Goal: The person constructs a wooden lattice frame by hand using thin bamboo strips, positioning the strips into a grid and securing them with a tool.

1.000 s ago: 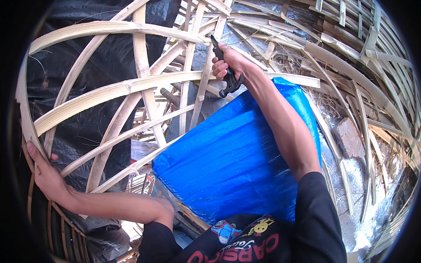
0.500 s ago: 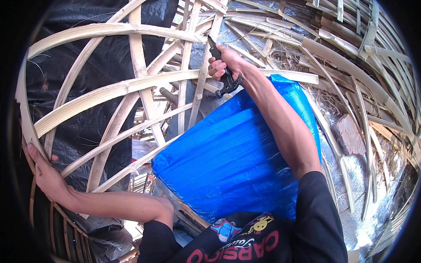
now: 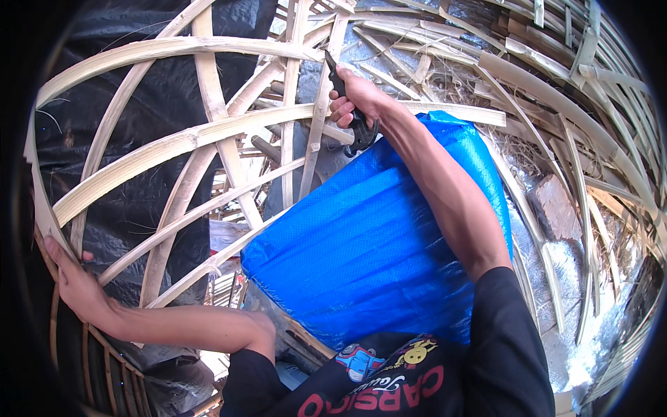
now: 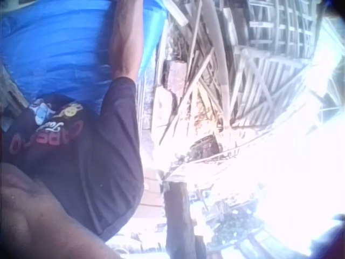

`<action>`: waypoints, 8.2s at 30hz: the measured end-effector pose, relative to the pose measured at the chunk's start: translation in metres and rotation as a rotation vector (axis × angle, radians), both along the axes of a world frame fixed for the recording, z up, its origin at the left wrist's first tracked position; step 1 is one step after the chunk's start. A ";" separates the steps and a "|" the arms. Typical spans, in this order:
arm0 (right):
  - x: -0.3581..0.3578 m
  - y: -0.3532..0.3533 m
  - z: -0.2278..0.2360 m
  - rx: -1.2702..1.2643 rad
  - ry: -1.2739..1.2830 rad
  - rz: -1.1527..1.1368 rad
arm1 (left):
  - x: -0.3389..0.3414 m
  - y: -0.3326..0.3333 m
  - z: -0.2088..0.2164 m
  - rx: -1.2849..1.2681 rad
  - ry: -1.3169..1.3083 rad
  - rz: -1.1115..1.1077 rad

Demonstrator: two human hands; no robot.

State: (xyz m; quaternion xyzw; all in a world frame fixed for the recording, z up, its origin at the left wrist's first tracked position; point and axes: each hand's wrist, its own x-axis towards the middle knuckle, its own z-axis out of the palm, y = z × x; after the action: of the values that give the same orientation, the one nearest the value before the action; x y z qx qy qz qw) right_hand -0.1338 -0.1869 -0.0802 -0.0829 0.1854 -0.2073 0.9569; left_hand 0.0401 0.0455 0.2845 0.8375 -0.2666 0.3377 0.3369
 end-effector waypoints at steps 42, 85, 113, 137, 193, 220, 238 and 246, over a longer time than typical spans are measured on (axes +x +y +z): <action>-0.002 -0.042 -0.007 0.034 -0.107 -0.080 | -0.003 -0.001 -0.003 -0.029 -0.008 -0.050; 0.023 -0.017 -0.010 0.237 -0.421 -0.126 | -0.012 -0.004 -0.006 -0.015 -0.107 -0.009; -0.017 -0.034 0.010 -0.120 0.127 -0.066 | -0.010 0.000 -0.006 -0.032 -0.040 -0.074; 0.037 -0.013 0.010 -0.568 0.737 -0.604 | -0.017 -0.005 -0.009 -0.061 -0.086 -0.020; 0.019 -0.035 -0.010 -0.338 0.609 -0.888 | -0.044 0.003 -0.007 -0.047 0.023 -0.135; 0.015 0.003 -0.015 -0.683 0.629 -0.466 | -0.037 -0.009 0.002 0.079 -0.049 -0.003; 0.003 0.005 0.013 -0.242 0.386 -0.470 | -0.035 -0.010 0.008 0.115 -0.028 0.045; 0.006 0.022 0.045 -0.351 0.405 -0.376 | -0.030 -0.012 0.007 0.122 -0.040 0.064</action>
State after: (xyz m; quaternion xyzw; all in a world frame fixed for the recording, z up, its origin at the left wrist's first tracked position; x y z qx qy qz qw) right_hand -0.1279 -0.1646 -0.0350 -0.2506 0.3456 -0.3884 0.8166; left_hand 0.0101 0.0336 0.2912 0.8577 -0.2665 0.3482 0.2686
